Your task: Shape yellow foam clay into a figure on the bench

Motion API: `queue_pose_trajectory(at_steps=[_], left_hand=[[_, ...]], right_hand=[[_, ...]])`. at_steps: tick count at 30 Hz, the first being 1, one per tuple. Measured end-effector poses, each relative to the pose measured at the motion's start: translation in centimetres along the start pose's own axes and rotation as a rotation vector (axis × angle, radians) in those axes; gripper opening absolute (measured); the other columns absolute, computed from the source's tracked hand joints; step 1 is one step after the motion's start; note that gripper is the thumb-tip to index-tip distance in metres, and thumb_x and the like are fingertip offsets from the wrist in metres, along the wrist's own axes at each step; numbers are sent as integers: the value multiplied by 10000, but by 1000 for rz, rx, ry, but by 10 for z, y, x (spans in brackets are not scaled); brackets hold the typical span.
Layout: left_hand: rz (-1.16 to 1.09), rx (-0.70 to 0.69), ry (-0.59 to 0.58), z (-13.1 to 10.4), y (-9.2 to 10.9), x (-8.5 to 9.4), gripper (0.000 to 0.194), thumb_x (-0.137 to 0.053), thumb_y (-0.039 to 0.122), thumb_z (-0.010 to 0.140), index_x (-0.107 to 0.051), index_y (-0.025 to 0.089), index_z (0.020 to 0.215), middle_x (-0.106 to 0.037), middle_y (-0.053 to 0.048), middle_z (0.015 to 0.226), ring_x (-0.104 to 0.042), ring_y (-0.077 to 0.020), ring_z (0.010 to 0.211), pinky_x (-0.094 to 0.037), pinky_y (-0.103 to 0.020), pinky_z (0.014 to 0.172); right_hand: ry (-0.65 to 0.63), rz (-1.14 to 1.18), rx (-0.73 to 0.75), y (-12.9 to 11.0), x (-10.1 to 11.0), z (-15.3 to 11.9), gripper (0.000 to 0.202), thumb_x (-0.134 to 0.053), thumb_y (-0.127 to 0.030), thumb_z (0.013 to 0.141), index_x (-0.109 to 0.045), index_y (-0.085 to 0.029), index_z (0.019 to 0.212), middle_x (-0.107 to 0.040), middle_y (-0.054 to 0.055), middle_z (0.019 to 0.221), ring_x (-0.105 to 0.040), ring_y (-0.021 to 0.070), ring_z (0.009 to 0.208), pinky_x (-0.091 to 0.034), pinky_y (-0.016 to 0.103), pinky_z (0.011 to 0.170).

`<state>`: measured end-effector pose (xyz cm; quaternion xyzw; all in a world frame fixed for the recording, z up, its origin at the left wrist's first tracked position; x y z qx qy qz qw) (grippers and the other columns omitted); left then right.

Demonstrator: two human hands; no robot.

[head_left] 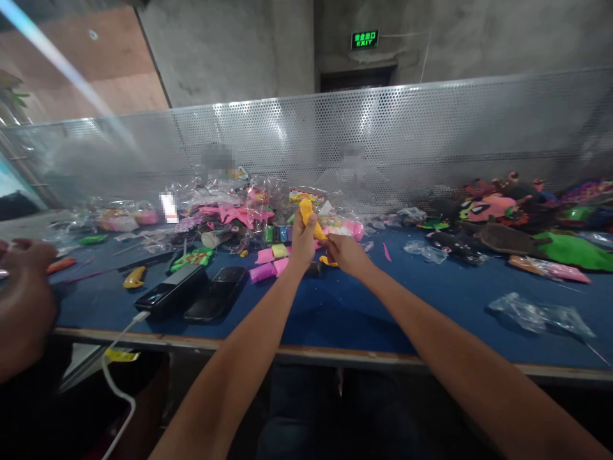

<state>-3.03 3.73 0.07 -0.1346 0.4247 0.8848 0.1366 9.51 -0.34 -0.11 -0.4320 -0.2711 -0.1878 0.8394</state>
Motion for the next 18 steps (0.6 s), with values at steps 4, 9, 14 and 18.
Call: queue_pose_trajectory(at_steps=[4, 9, 14, 18], left_hand=[[-40, -19, -20, -1, 2, 0, 263, -682, 425, 875, -637, 235, 1050, -592, -20, 834, -583, -113, 656, -482, -248, 592], [-50, 18, -36, -4, 7, -3, 262, -684, 423, 871, -639, 239, 1051, -592, -30, 853, -600, -134, 688, -502, -276, 620], [-31, -4, 17, -3, 9, -3, 264, -688, 443, 863, -645, 241, 1029, -600, -31, 867, -581, -117, 685, -488, -240, 588], [25, -24, 80, -1, 8, -1, 279, -672, 467, 871, -635, 238, 1027, -603, -18, 864, -564, -97, 663, -470, -214, 567]], right_hand=[[-91, 382, -116, 5, -3, 3, 402, -510, -489, 964, -540, -194, 692, -620, 13, 573, -556, 133, 482, -431, 263, 539], [-149, 792, -289, 7, -4, 1, 408, -685, -555, 849, -630, -163, 750, -555, -30, 529, -528, 99, 475, -516, 280, 605], [-165, 695, -251, 5, 0, 0, 317, -664, -476, 885, -633, -166, 826, -636, 7, 642, -561, 110, 516, -511, 271, 580], [-37, 131, -29, 5, 0, 2, 277, -601, -299, 922, -553, -183, 676, -615, -4, 567, -535, 107, 499, -396, 223, 526]])
Point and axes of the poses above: each hand's wrist, its own z-axis towards the middle knuckle, its own x-axis out of the back of the hand, y = z × x, the point moved 1 cm from there along z, towards the middle knuckle
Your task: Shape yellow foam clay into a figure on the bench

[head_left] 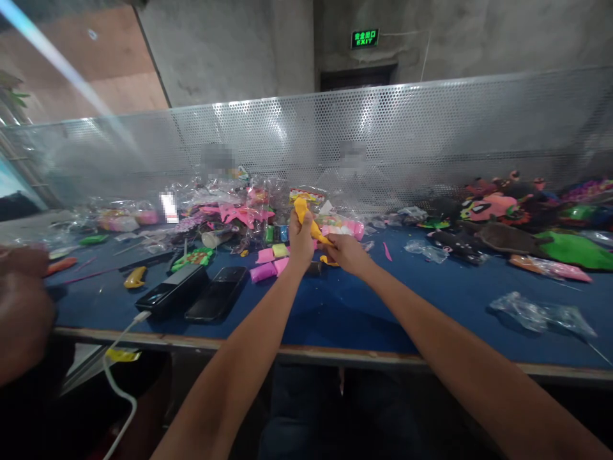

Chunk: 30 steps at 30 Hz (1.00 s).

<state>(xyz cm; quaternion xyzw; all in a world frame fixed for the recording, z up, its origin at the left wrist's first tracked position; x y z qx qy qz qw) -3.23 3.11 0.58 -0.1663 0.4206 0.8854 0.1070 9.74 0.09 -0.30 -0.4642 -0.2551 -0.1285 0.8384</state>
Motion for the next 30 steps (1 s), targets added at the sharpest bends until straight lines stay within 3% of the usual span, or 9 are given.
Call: queue_pose_trajectory(at_steps=[3, 6, 8, 10, 15, 22, 30], left_hand=[[17, 2, 7, 0, -2, 1, 232, -676, 401, 878, -637, 236, 1037, -593, -10, 854, -568, -93, 666, -467, -213, 583], [-9, 35, 10, 0, -4, 0, 186, -678, 281, 869, -644, 237, 1046, -591, -11, 872, -574, -92, 687, -482, -213, 624], [-15, 52, 14, 1, -5, 0, 187, -677, 241, 862, -643, 235, 1045, -595, -12, 895, -579, -92, 706, -492, -214, 657], [-4, 59, 23, 1, -7, -1, 181, -684, 254, 862, -637, 231, 1035, -595, -12, 899, -581, -92, 717, -498, -216, 681], [-7, 99, 45, 0, -6, -4, 256, -686, 384, 869, -604, 223, 1050, -619, -15, 889, -621, -110, 708, -523, -239, 673], [26, 142, 21, 0, 1, -6, 458, -749, 486, 794, -569, 223, 1124, -665, -27, 904, -675, -140, 677, -535, -254, 611], [102, 96, 107, 0, 2, -3, 492, -786, 521, 732, -564, 193, 1024, -647, 13, 784, -626, -105, 642, -502, -218, 601]], right_hand=[[-11, -223, 43, -2, 1, -1, 311, -461, -242, 995, -600, -170, 726, -686, 38, 637, -607, 132, 571, -428, 233, 594], [-27, -435, 33, -7, 3, -2, 268, -444, -273, 1021, -674, -135, 1035, -770, 109, 884, -704, 188, 750, -473, 263, 684], [-5, -613, 17, -11, 5, -2, 327, -470, -310, 1020, -623, -136, 1250, -762, 154, 1075, -728, 241, 907, -490, 296, 754], [-11, -768, -22, -15, 6, -1, 389, -435, -343, 1037, -583, -143, 1336, -747, 177, 1133, -724, 282, 991, -497, 327, 790], [-81, -916, -60, -19, 5, -1, 462, -343, -381, 1066, -540, -126, 1398, -751, 207, 1055, -731, 315, 976, -512, 366, 790], [-45, -818, -59, -11, 2, 0, 388, -414, -354, 1043, -620, -108, 1261, -738, 229, 906, -729, 312, 883, -522, 387, 789], [-21, -869, -54, -17, 2, -1, 429, -401, -379, 1040, -578, -123, 1336, -743, 235, 978, -730, 332, 914, -528, 395, 780]])
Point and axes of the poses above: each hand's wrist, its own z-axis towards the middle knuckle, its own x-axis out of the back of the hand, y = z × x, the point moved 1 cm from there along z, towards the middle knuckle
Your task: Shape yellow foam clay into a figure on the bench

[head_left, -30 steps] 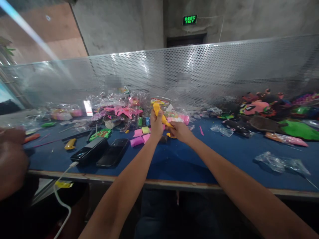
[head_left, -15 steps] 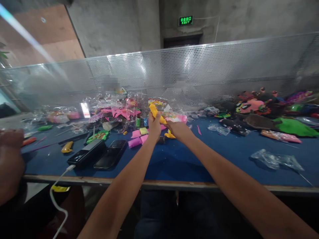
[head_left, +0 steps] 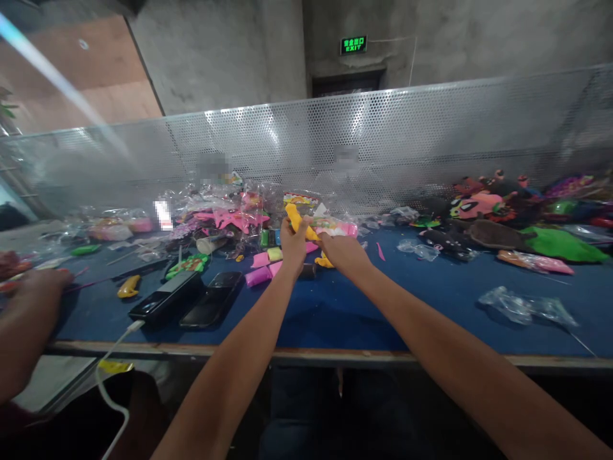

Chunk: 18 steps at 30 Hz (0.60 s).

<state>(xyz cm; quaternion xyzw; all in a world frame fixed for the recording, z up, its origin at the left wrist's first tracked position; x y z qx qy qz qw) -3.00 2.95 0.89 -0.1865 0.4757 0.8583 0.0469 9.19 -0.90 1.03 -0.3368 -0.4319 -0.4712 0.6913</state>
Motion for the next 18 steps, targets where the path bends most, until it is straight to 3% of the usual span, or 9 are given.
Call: queue_pose_trajectory(at_steps=[4, 6, 9, 11, 14, 18], left_hand=[[-7, -7, -15, 1, -1, 1, 479, -763, 547, 746, -553, 198, 997, -635, 17, 782, -620, -108, 626, -502, -231, 592], [-27, -16, -30, 1, 0, 2, 450, -749, 537, 768, -550, 207, 1000, -633, 11, 805, -626, -110, 632, -505, -236, 592], [-28, -22, -55, 1, 0, 2, 379, -729, 492, 805, -546, 220, 995, -622, 5, 811, -636, -117, 659, -500, -234, 588], [-18, -36, -74, 1, 0, 2, 335, -719, 462, 819, -540, 224, 971, -606, 10, 784, -629, -115, 660, -496, -228, 588], [-18, -45, -97, 0, 0, 2, 304, -708, 439, 830, -530, 218, 939, -588, 17, 748, -619, -114, 637, -488, -229, 575], [-10, -31, -90, 0, 0, 2, 324, -706, 449, 831, -532, 216, 974, -603, 13, 776, -635, -121, 644, -487, -229, 568]], right_hand=[[30, 238, 15, 4, -3, 2, 369, -473, -427, 1020, -652, -158, 1196, -756, 170, 919, -727, 286, 883, -517, 348, 769], [38, 564, -5, 8, -7, 3, 417, -454, -505, 1014, -680, -159, 1069, -741, 115, 796, -708, 216, 723, -510, 288, 671], [-111, 1103, -108, 12, -14, 4, 539, -416, -611, 988, -674, -148, 887, -619, 20, 539, -556, 138, 422, -459, 257, 480], [-171, 1311, -141, 12, -17, 4, 511, -493, -622, 947, -658, -154, 825, -542, -28, 455, -489, 116, 359, -445, 249, 441], [-152, 1369, -116, 11, -17, 3, 443, -598, -587, 896, -632, -167, 760, -521, -42, 420, -489, 105, 361, -439, 232, 439], [-178, 1354, -149, 10, -18, 3, 422, -579, -578, 903, -597, -185, 751, -631, 4, 530, -538, 110, 397, -466, 248, 452]])
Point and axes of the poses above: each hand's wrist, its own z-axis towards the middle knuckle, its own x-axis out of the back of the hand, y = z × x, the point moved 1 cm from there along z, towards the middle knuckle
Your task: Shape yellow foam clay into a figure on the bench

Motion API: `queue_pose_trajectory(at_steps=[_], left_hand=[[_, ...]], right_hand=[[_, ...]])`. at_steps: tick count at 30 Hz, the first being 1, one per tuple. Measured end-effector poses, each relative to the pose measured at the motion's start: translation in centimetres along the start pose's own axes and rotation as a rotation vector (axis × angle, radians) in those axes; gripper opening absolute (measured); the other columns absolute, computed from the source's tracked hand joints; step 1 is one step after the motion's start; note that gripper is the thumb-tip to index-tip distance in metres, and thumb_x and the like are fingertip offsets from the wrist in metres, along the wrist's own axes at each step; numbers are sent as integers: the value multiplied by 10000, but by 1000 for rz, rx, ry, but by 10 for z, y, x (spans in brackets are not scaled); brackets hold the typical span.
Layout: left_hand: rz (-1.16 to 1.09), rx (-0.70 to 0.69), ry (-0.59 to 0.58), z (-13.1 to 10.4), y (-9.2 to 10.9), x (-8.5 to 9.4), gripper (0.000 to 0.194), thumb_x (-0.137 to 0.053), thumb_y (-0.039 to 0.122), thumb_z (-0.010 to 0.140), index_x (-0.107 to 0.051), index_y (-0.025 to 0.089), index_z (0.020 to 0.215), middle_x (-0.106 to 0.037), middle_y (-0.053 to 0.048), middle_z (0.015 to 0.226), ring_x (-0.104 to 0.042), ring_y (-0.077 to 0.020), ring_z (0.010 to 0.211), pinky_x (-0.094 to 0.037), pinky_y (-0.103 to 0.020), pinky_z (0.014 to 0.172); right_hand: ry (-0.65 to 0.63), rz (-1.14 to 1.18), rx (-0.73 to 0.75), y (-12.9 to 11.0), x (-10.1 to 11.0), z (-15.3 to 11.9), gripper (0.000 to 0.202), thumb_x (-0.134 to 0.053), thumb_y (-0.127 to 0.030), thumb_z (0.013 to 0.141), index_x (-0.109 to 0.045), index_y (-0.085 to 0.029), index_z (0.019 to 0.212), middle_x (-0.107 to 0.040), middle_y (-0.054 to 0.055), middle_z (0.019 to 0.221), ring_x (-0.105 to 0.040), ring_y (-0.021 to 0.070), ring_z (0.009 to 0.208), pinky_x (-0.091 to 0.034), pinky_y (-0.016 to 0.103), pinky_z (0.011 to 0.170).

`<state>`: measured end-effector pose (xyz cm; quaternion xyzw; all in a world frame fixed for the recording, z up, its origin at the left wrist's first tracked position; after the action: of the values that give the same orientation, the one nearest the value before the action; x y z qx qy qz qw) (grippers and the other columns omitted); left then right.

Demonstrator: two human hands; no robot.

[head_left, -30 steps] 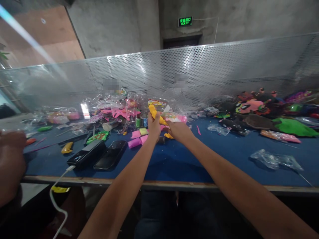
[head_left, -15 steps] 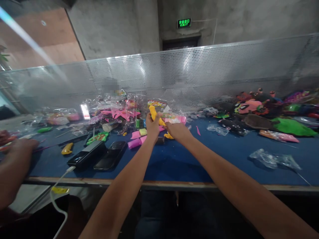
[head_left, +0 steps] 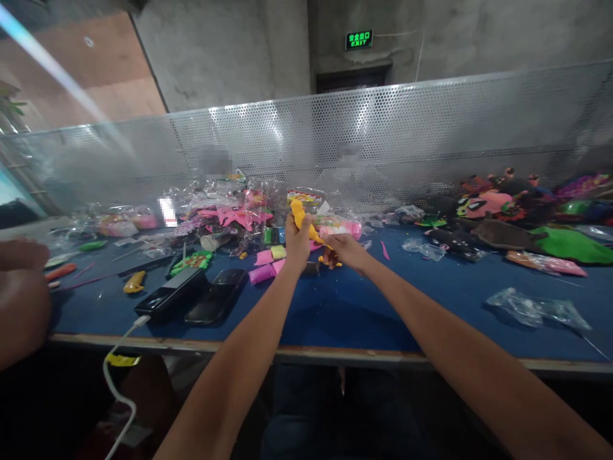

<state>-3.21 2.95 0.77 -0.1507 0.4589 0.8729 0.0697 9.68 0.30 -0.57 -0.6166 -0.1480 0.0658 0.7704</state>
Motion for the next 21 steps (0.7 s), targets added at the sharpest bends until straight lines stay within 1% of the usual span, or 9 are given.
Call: queue_pose_trajectory(at_steps=[1, 3, 5, 7, 10, 13, 15, 17, 21], left_hand=[[1, 0, 4, 0, 0, 0, 334, -708, 455, 829, -533, 217, 983, -605, 13, 782, -637, -119, 647, -488, -225, 571], [1, -5, 6, 1, 0, 1, 352, -716, 469, 821, -538, 218, 992, -604, 15, 779, -635, -113, 641, -485, -219, 571], [-2, -13, -3, 1, 0, 1, 381, -727, 486, 810, -548, 215, 1010, -604, 16, 772, -632, -113, 629, -479, -219, 562], [-9, -18, -9, 1, 0, 1, 427, -734, 513, 798, -561, 215, 1050, -608, 14, 777, -630, -116, 622, -470, -221, 543], [-31, -13, -12, 0, 1, 1, 487, -727, 557, 791, -571, 225, 1112, -613, 9, 802, -623, -116, 627, -466, -215, 521], [-55, 4, -38, -2, 2, 1, 496, -719, 569, 797, -579, 239, 1140, -610, 8, 804, -622, -119, 641, -472, -211, 510], [-61, 6, -54, -2, 2, 1, 492, -721, 560, 799, -587, 237, 1144, -603, 8, 771, -613, -120, 627, -465, -208, 495], [-58, -1, -57, -2, 2, 0, 485, -723, 552, 802, -596, 233, 1144, -601, 5, 754, -602, -116, 609, -448, -199, 473], [-62, -14, -47, -2, 4, 0, 479, -727, 548, 801, -599, 248, 1152, -603, 0, 794, -602, -108, 617, -431, -180, 450]], right_hand=[[-9, -12, -2, 0, -1, 0, 407, -580, -569, 903, -595, -188, 761, -634, 1, 541, -540, 111, 402, -470, 251, 452], [-23, -75, 39, 0, -2, -1, 368, -607, -539, 892, -589, -195, 763, -578, -35, 495, -513, 104, 389, -460, 245, 446], [-19, -153, 112, -1, -3, -1, 359, -635, -514, 876, -553, -208, 706, -484, -74, 434, -465, 91, 364, -432, 230, 434], [-16, -180, 151, -2, -4, -2, 398, -643, -525, 870, -506, -218, 657, -461, -75, 427, -454, 86, 361, -403, 224, 424], [-24, -46, 99, -2, -5, -2, 453, -584, -609, 887, -504, -219, 671, -512, -42, 475, -491, 102, 392, -411, 243, 439], [-66, 153, 17, -1, -4, -3, 473, -577, -639, 883, -524, -208, 694, -500, -41, 495, -496, 103, 434, -450, 257, 503], [-93, 212, -16, -1, -3, -4, 450, -660, -600, 846, -520, -203, 687, -482, -52, 499, -479, 92, 456, -458, 254, 537], [-88, 248, -45, -2, -3, -5, 416, -718, -545, 824, -526, -198, 698, -476, -60, 506, -450, 82, 460, -465, 253, 553], [-54, 333, -96, -4, -3, -6, 334, -696, -478, 864, -572, -182, 772, -497, -51, 537, -432, 85, 477, -487, 259, 550]])
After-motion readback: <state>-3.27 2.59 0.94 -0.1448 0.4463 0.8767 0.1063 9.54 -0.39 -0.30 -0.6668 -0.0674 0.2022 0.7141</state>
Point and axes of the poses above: each hand's wrist, its own z-axis towards the middle knuckle, its own x-axis out of the back of the hand, y = z × x, the point moved 1 cm from there along z, towards the middle knuckle
